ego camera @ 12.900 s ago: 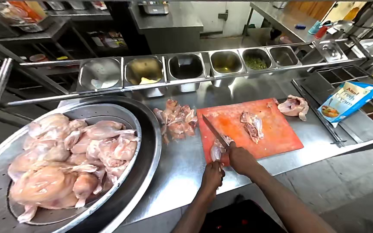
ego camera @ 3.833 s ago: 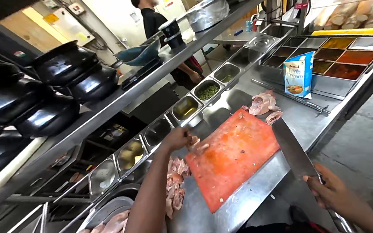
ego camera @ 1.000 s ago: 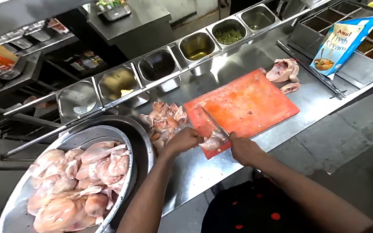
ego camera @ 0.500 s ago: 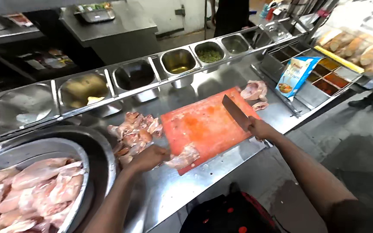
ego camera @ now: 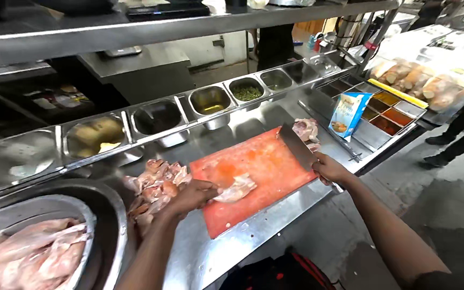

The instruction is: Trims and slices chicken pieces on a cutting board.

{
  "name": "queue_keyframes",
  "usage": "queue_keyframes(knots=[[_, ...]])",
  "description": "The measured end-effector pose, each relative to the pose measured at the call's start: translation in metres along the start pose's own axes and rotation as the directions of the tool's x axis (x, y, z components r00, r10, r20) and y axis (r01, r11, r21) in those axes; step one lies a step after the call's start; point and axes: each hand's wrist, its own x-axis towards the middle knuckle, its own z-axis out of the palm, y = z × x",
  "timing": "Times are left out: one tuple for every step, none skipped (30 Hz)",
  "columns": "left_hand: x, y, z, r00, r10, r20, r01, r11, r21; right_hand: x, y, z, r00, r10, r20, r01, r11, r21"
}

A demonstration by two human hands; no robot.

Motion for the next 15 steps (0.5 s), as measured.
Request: queue_keyframes(knots=[[0.007, -0.012, 0.006, 0.998, -0.062, 0.017, 0.061, 0.998, 0.019, -0.006, -0.003, 0.011, 1.000, -0.003, 0.017, 0.003, 1.000, -0.023], [0.013, -0.025, 0.014, 0.993, -0.120, 0.018, 0.119, 0.992, 0.047, -0.013, -0.008, 0.023, 1.000, -0.016, 0.020, 0.017, 0.999, -0.045], [0.018, -0.036, 0.021, 0.985, -0.170, 0.007, 0.169, 0.983, 0.067, -0.023, -0.014, 0.035, 0.999, -0.031, 0.016, 0.032, 0.997, -0.069], [0.019, -0.046, 0.028, 0.980, -0.200, -0.014, 0.200, 0.978, 0.064, -0.032, -0.019, 0.046, 0.999, -0.050, 0.017, 0.052, 0.994, -0.092], [0.016, -0.053, 0.034, 0.978, -0.204, -0.048, 0.206, 0.978, 0.036, -0.041, -0.025, 0.057, 0.997, -0.075, 0.022, 0.077, 0.990, -0.120], [0.011, -0.059, 0.038, 0.977, -0.195, -0.090, 0.194, 0.981, -0.016, -0.050, -0.031, 0.070, 0.994, -0.106, 0.024, 0.109, 0.981, -0.163], [0.006, -0.064, 0.041, 0.973, -0.190, -0.127, 0.183, 0.981, -0.070, -0.059, -0.037, 0.086, 0.990, -0.140, 0.018, 0.140, 0.965, -0.221], [0.002, -0.067, 0.044, 0.969, -0.188, -0.163, 0.169, 0.978, -0.123, -0.066, -0.042, 0.102, 0.984, -0.178, 0.004, 0.172, 0.944, -0.281], [-0.001, -0.070, 0.047, 0.960, -0.190, -0.205, 0.152, 0.971, -0.186, -0.072, -0.046, 0.119, 0.976, -0.216, 0.005, 0.205, 0.917, -0.343], [-0.005, -0.070, 0.050, 0.947, -0.203, -0.249, 0.138, 0.957, -0.257, -0.077, -0.048, 0.136, 0.967, -0.253, 0.019, 0.239, 0.884, -0.402], [-0.006, -0.072, 0.053, 0.932, -0.220, -0.289, 0.120, 0.937, -0.327, -0.080, -0.050, 0.151, 0.959, -0.281, 0.042, 0.268, 0.848, -0.458], [-0.006, -0.072, 0.058, 0.913, -0.234, -0.333, 0.089, 0.914, -0.396, -0.082, -0.053, 0.164, 0.953, -0.293, 0.073, 0.289, 0.816, -0.501], [-0.006, -0.072, 0.062, 0.894, -0.249, -0.372, 0.060, 0.891, -0.450, -0.084, -0.056, 0.174, 0.951, -0.293, 0.101, 0.300, 0.789, -0.536], [-0.006, -0.070, 0.066, 0.875, -0.263, -0.407, 0.032, 0.870, -0.492, -0.085, -0.060, 0.183, 0.954, -0.269, 0.134, 0.296, 0.767, -0.569], [-0.005, -0.068, 0.070, 0.857, -0.273, -0.438, 0.007, 0.854, -0.520, -0.084, -0.065, 0.189, 0.959, -0.231, 0.166, 0.284, 0.748, -0.600]])
